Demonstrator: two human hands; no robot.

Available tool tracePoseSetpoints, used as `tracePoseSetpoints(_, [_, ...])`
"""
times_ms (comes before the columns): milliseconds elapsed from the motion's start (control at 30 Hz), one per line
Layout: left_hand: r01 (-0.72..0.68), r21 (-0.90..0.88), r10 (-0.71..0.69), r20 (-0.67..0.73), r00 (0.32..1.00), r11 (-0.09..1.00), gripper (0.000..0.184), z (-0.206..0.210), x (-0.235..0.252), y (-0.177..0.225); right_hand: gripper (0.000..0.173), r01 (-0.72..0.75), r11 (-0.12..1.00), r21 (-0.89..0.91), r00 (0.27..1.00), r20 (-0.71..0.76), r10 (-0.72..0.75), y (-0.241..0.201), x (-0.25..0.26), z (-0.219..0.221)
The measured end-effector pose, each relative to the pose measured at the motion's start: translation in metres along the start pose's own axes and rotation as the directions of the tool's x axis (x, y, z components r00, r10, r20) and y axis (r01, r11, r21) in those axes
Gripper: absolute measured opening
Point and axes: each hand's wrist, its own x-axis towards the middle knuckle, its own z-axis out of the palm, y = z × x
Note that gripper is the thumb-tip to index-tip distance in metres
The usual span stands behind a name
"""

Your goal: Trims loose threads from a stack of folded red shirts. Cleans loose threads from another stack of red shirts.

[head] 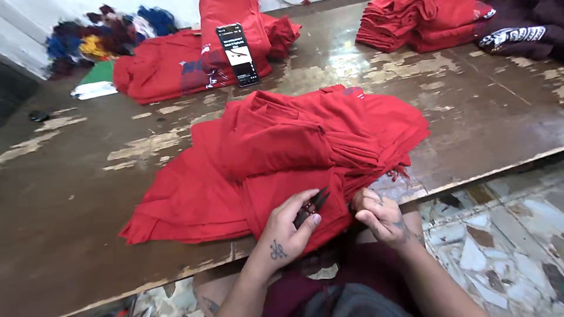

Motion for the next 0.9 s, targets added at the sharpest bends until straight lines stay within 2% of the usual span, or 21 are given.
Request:
tracePoseSetpoints(100, [-0.014, 0.008, 0.014, -0.001, 1.0, 1.0, 0.041, 0.002, -0.001, -0.002, 0.047, -0.165, 0.979, -0.122, 0.982, 0.069, 0.174, -0.007, -0.001, -0.003])
tracePoseSetpoints(167, [-0.035, 0.057, 0.034, 0.014, 0.999, 0.998, 0.04, 0.004, -0.004, -0.001, 0.039, -0.201, 0.972, -0.122, 0.967, 0.134, 0.217, -0.012, 0.003, -0.002])
tracePoseSetpoints(267, [-0.103, 0.227, 0.097, 0.036, 0.995, 0.968, 0.037, 0.007, -0.011, 0.001, 0.024, -0.162, 0.986, -0.038, 0.971, 0.17, 0.166, -0.008, 0.006, 0.003])
tracePoseSetpoints(467, [-0.128, 0.303, 0.134, 0.0, 0.991, 0.944, 0.035, 0.012, -0.019, 0.0, 0.023, -0.276, 0.921, 0.276, 0.946, 0.248, 0.209, -0.005, 0.006, 0.001])
tracePoseSetpoints(667, [-0.19, 0.334, 0.212, -0.032, 0.977, 0.923, 0.029, 0.014, -0.016, -0.004, 0.022, -0.291, 0.895, 0.338, 0.941, 0.268, 0.204, -0.003, 0.004, 0.001])
tracePoseSetpoints(833, [-0.152, 0.255, 0.152, 0.019, 0.988, 0.955, 0.035, 0.005, -0.017, -0.003, 0.02, -0.307, 0.873, 0.378, 0.939, 0.272, 0.213, -0.001, 0.004, 0.001])
tracePoseSetpoints(900, [-0.164, 0.278, 0.162, 0.031, 0.986, 0.946, 0.034, 0.004, -0.019, -0.002, 0.018, -0.318, 0.867, 0.385, 0.934, 0.285, 0.216, -0.001, 0.004, -0.001])
